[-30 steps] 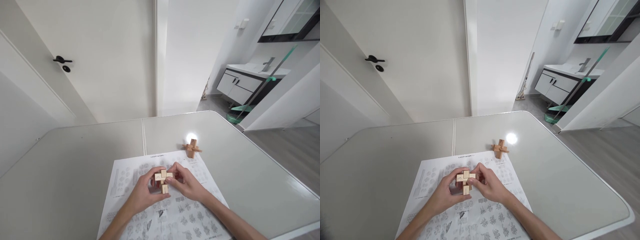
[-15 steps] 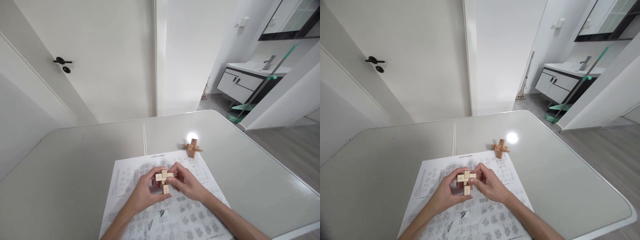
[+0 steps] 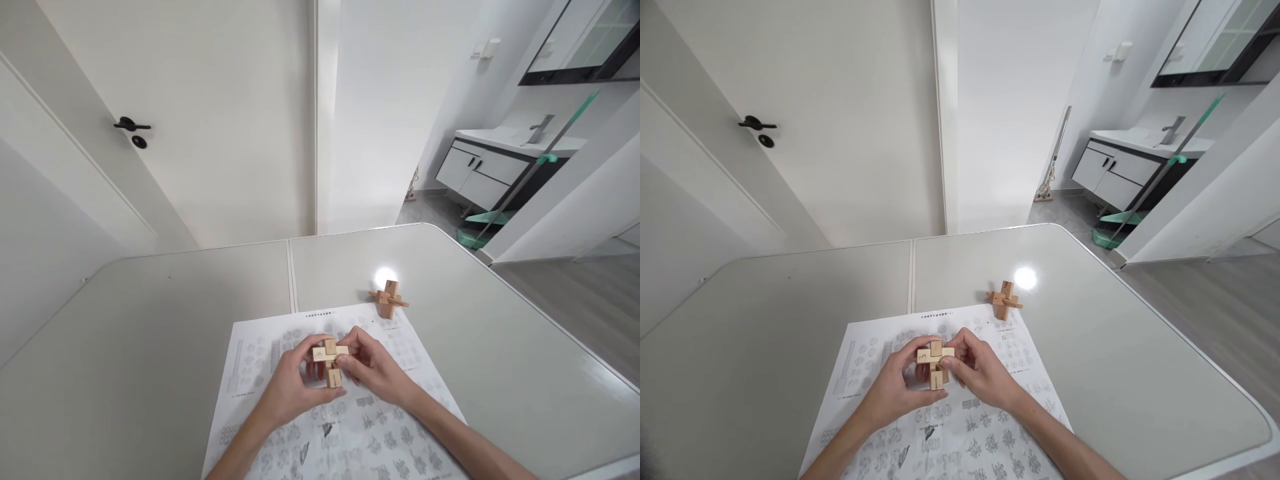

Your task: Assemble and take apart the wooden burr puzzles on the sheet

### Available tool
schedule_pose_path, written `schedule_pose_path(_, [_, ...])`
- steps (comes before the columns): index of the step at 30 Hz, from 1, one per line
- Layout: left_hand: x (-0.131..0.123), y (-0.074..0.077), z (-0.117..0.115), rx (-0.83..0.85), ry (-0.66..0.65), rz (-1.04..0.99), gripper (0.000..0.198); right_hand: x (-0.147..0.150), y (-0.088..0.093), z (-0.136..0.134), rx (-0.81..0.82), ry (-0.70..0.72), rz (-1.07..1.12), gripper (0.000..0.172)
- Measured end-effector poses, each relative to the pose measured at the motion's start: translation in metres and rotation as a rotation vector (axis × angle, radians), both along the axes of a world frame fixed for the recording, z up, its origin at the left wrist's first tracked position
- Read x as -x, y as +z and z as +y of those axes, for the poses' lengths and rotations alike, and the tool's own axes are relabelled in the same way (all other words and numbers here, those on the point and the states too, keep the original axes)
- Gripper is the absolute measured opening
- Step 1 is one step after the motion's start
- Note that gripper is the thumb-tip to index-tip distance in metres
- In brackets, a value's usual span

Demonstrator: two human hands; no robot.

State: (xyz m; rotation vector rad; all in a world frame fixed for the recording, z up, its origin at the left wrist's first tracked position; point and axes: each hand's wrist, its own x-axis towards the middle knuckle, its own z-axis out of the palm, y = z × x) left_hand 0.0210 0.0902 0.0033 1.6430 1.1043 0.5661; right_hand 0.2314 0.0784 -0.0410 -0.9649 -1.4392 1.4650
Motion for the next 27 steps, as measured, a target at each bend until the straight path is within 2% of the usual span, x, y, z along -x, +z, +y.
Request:
schedule_pose_path(13, [0.0008, -0.0019, -0.0008, 0.006, -0.009, -0.019, 0.065, 0.0003, 0.0017, -0.0055, -0.106, -0.021, -0.06, 0.03])
schedule_pose_path(27, [0.0006, -0.0029, -0.0012, -0.034, -0.012, -0.044, 0.062, 0.0032, -0.0003, -0.0037, 0.01, 0.008, 0.028, 0.034])
